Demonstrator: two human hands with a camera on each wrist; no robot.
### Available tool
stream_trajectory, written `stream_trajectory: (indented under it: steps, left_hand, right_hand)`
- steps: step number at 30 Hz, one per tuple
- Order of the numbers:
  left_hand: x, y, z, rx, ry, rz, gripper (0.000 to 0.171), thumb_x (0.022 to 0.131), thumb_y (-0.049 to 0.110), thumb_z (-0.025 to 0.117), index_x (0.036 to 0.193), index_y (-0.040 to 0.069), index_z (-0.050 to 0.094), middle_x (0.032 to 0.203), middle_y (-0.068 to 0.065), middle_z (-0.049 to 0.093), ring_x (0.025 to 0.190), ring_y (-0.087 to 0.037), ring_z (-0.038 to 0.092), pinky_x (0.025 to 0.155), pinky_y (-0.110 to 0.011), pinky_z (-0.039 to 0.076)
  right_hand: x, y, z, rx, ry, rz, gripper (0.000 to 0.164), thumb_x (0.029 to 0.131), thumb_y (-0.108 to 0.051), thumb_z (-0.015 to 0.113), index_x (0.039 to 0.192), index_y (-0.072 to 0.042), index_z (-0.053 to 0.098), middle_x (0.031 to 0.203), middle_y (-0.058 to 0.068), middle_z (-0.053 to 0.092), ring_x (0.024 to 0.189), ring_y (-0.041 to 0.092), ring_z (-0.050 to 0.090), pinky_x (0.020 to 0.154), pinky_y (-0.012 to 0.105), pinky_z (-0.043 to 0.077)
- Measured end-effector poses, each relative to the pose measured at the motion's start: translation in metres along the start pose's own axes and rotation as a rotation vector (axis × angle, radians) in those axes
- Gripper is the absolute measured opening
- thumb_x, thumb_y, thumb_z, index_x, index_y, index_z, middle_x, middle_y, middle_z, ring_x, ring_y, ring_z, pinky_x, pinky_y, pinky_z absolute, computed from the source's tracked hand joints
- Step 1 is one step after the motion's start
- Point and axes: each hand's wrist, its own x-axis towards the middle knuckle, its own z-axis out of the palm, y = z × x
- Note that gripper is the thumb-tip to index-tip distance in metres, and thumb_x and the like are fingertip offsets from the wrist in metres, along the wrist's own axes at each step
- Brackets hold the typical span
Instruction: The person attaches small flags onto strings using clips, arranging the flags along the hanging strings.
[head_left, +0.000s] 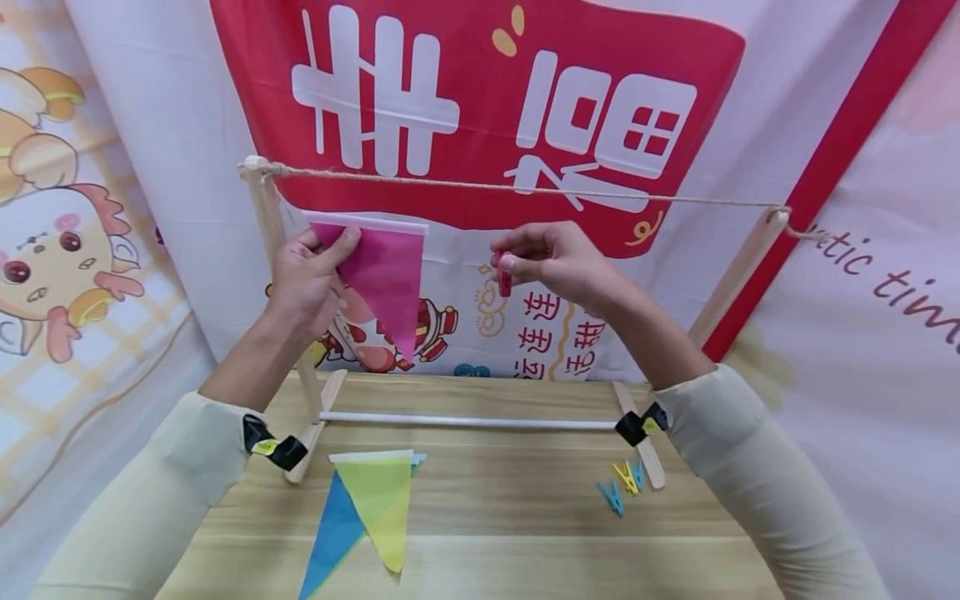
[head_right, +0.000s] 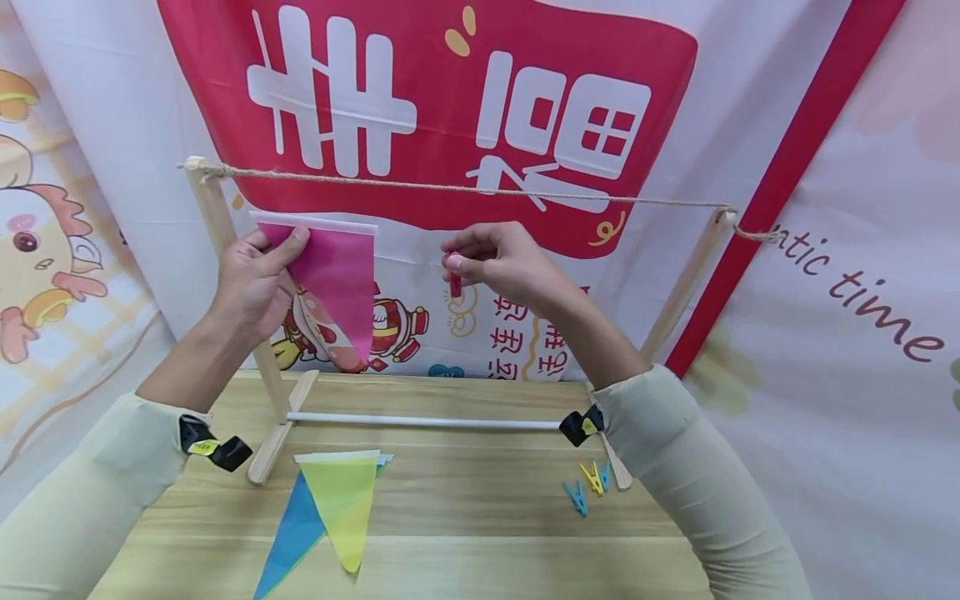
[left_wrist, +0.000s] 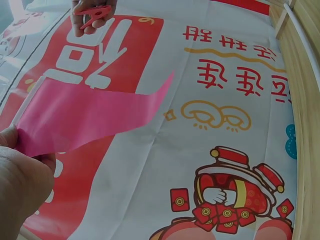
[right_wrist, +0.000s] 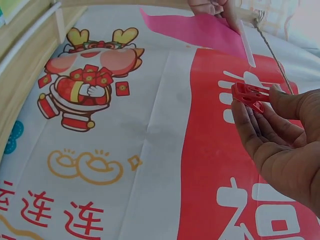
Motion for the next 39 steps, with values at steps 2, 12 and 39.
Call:
stream_trajectory:
  steps: [2, 12, 39]
  left_hand:
    - [0.001, 0.0, 0.0, -0.016, 0.005, 0.018, 0.057, 0.099, 0.025, 0.088, 0.15, 0.009, 0.07, 0.142, -0.003, 0.077, 0.13, -0.019, 0.074, 0.104, -0.025, 0.065]
    - [0.004, 0.005, 0.005, -0.089, -0.001, 0.07, 0.054, 0.1, 0.017, 0.086, 0.149, 0.005, 0.07, 0.148, -0.007, 0.072, 0.137, -0.023, 0.07, 0.109, -0.026, 0.063]
    - [0.008, 0.01, 0.017, -0.142, 0.03, 0.121, 0.059, 0.1, 0.019, 0.086, 0.153, 0.006, 0.066, 0.154, -0.008, 0.067, 0.145, -0.028, 0.065, 0.112, -0.028, 0.061]
  right_hand:
    - [0.001, -0.001, 0.002, 0.0, 0.007, -0.009, 0.036, 0.11, -0.018, 0.075, 0.145, -0.01, 0.074, 0.134, 0.016, 0.079, 0.116, 0.026, 0.079, 0.097, 0.029, 0.067]
    - [0.005, -0.011, 0.008, 0.004, 0.043, -0.042, 0.035, 0.109, -0.023, 0.077, 0.143, -0.013, 0.075, 0.132, 0.01, 0.081, 0.115, 0.022, 0.081, 0.101, 0.031, 0.067]
    - [0.017, -0.04, 0.016, 0.07, 0.038, -0.149, 0.031, 0.111, -0.018, 0.073, 0.14, -0.009, 0.075, 0.13, 0.018, 0.08, 0.113, 0.024, 0.081, 0.106, 0.038, 0.067]
